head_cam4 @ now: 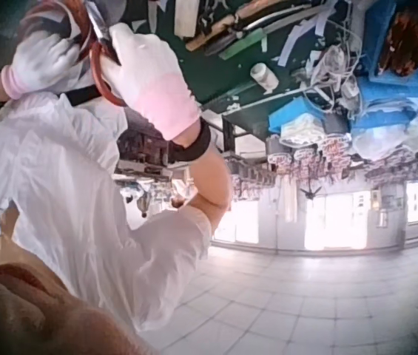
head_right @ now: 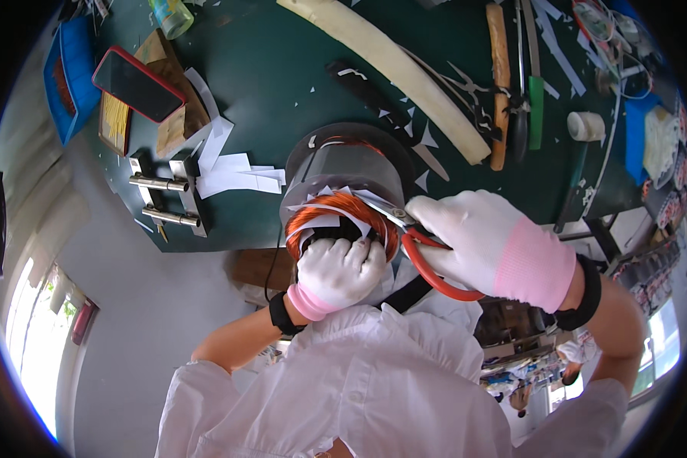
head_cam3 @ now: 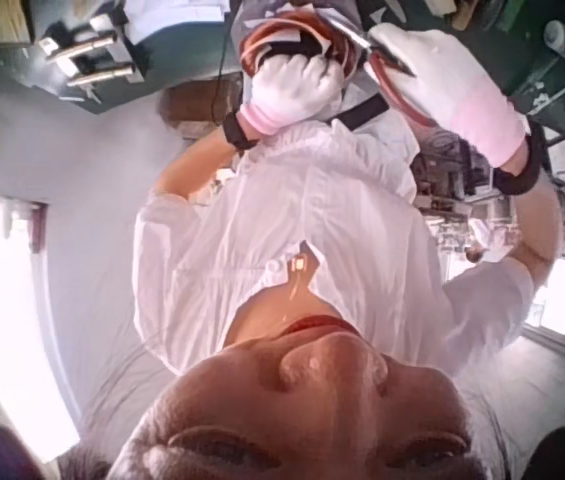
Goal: Winding and securing copper wire in a motor stator using thread and scissors.
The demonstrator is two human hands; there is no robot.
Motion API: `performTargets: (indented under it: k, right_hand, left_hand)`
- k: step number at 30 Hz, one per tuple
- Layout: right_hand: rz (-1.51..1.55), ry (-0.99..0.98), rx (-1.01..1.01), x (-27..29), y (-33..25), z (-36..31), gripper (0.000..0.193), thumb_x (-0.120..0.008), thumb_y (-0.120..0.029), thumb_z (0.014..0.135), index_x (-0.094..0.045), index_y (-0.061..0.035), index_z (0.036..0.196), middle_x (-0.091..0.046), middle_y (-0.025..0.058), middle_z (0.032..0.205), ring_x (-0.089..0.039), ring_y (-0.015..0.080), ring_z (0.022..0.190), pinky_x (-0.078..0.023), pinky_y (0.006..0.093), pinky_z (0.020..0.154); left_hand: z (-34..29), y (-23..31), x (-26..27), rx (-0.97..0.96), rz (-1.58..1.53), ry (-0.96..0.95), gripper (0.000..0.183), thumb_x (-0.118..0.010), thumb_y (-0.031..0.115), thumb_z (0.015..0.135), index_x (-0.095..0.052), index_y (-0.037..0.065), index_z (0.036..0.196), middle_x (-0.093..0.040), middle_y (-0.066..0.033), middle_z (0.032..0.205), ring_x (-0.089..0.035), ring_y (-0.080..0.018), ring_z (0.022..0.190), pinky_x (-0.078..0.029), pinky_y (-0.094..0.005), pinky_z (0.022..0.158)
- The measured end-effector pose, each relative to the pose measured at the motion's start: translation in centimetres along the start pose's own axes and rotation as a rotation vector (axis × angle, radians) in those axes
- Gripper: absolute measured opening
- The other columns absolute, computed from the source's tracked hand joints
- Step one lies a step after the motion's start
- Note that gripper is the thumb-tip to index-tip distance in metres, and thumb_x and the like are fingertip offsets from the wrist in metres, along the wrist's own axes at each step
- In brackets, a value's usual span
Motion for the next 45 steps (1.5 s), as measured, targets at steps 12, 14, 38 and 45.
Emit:
performTargets:
  k: [12, 14, 38, 45]
  right_hand:
    - [-0.161, 0.178, 0.023, -2.0, 0.8, -1.4, 0.032, -0.068, -0.024, 0.079, -0.053, -0.0060, 0.100, -0.059, 0.0116, 0.072, -0.061, 0.0314, 0.055, -0.050, 0.0387, 0.050]
    - [-0.174, 0.199, 0.024, -2.5, 1.0, -1.5, 0.033, -0.069, -0.025, 0.078, -0.053, -0.0061, 0.100, -0.058, 0.0106, 0.071, -0.060, 0.0300, 0.053, -0.050, 0.0381, 0.049]
    - [-0.214, 0.297, 0.087, -3.4, 2.2, -2.3, 0.044, -0.074, -0.027, 0.071, -0.057, -0.0060, 0.105, -0.054, 0.0036, 0.064, -0.058, 0.0201, 0.050, -0.046, 0.0324, 0.044]
    - [-0.360, 0.380, 0.131, -4.4, 3.0, -2.6, 0.050, -0.075, -0.027, 0.066, -0.060, -0.0074, 0.109, -0.050, -0.0004, 0.064, -0.055, 0.0151, 0.050, -0.043, 0.0291, 0.044]
  left_hand:
    - [2.1, -4.1, 3.6, 0.196, -0.048, 0.170, 0.055, -0.080, 0.031, 0.045, -0.062, 0.008, 0.091, -0.057, -0.0110, 0.106, -0.054, -0.0315, 0.103, -0.047, -0.0411, 0.080]
    - [3.6, -6.5, 2.8, 0.216, -0.141, -0.019, 0.062, -0.081, 0.038, 0.046, -0.062, 0.009, 0.098, -0.058, -0.0106, 0.110, -0.052, -0.0340, 0.107, -0.043, -0.0429, 0.086]
    - [3.5, -6.7, 2.0, 0.111, -0.279, 0.004, 0.068, -0.085, 0.035, 0.042, -0.054, 0.009, 0.097, -0.056, -0.0074, 0.101, -0.055, -0.0313, 0.095, -0.045, -0.0426, 0.078]
    - [3.5, -6.6, 1.8, 0.100, -0.285, -0.012, 0.071, -0.086, 0.041, 0.044, -0.054, 0.008, 0.099, -0.056, -0.0082, 0.101, -0.055, -0.0318, 0.095, -0.046, -0.0430, 0.077]
Point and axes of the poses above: each hand's wrist, its own z-axis towards the middle knuckle, its own x-axis out of the back of the hand, y = z × x, the point moved 5 cm from there along z, towards the middle knuckle
